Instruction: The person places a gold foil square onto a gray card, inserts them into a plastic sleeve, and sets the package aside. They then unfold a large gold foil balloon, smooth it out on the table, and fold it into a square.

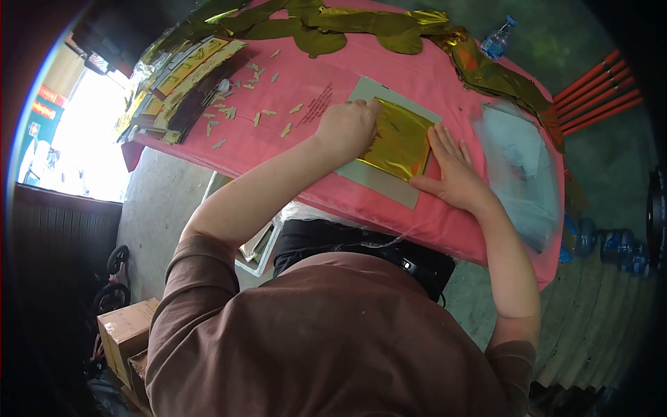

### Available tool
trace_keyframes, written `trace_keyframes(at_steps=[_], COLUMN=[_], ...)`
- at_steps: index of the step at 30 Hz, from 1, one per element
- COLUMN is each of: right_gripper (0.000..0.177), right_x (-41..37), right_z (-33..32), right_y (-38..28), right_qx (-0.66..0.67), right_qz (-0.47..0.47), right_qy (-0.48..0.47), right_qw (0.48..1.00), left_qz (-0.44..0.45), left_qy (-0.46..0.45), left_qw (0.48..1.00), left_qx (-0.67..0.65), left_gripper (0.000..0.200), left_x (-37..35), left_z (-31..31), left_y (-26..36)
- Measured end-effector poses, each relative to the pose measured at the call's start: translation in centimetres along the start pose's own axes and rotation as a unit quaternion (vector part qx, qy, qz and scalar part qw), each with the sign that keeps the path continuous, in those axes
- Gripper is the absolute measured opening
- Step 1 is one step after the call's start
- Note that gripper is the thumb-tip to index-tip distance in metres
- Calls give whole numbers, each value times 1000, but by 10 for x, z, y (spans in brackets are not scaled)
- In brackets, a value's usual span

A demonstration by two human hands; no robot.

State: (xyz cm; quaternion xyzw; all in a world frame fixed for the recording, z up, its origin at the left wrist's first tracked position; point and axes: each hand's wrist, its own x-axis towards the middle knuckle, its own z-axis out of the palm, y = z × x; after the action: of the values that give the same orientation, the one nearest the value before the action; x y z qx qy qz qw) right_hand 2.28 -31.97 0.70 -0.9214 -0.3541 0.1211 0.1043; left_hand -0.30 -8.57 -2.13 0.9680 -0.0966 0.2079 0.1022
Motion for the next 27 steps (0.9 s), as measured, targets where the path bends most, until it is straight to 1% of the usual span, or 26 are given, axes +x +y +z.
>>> trace_keyframes(at_steps=[2, 4, 6, 10, 12, 14, 16, 19, 21, 22, 24, 25, 27], right_gripper=[96, 98, 99, 100, 100, 100, 104, 103, 101, 98, 98, 97, 97], right_x=[-1, 0, 1, 2, 3, 5, 9, 14, 16, 16, 20, 22, 25], right_z=[0, 4, 6, 7, 9, 11, 15, 17, 13, 11, 13, 13, 13], right_y=[2, 3, 2, -1, -2, -3, -3, -8, -18, -23, -28, -30, -36], right_qx=[12, 1, -4, 0, 1, 1, -4, 0, 2, 5, 4, 4, 9], right_qz=[-5, -15, -11, -12, -14, -16, -41, -35, -23, -11, -12, -12, -13], right_qy=[-6, 8, 13, 20, 24, 27, 50, 49, 42, 35, 37, 38, 38], right_qw=[1000, 1000, 1000, 1000, 1000, 1000, 998, 998, 999, 999, 999, 999, 999], left_qz=[4, 7, 8, 7, -8, 5, 17, 29, -4, -4, -15, -15, 0], left_qy=[2, 4, -19, -22, -56, -51, -45, -53, -81, -81, -121, -121, -93], left_qw=[1000, 1000, 1000, 1000, 998, 999, 999, 998, 997, 997, 992, 992, 995], left_qx=[-5, -10, -11, 1, -2, 4, 11, -7, 6, 6, 20, 20, 24], left_gripper=[14, 14, 17, 20, 22, 23, 24, 24, 21, 21, 35, 35, 25], left_x=[0, 0, 1, 4, 6, 5, 5, 5, 6, 7, 10, 9, 8], left_z=[0, -1, -2, -4, -6, -7, -6, -5, -9, -12, -19, -17, -14], left_y=[-1, -1, 0, 6, 8, 9, 8, 7, 11, 14, 19, 18, 17])
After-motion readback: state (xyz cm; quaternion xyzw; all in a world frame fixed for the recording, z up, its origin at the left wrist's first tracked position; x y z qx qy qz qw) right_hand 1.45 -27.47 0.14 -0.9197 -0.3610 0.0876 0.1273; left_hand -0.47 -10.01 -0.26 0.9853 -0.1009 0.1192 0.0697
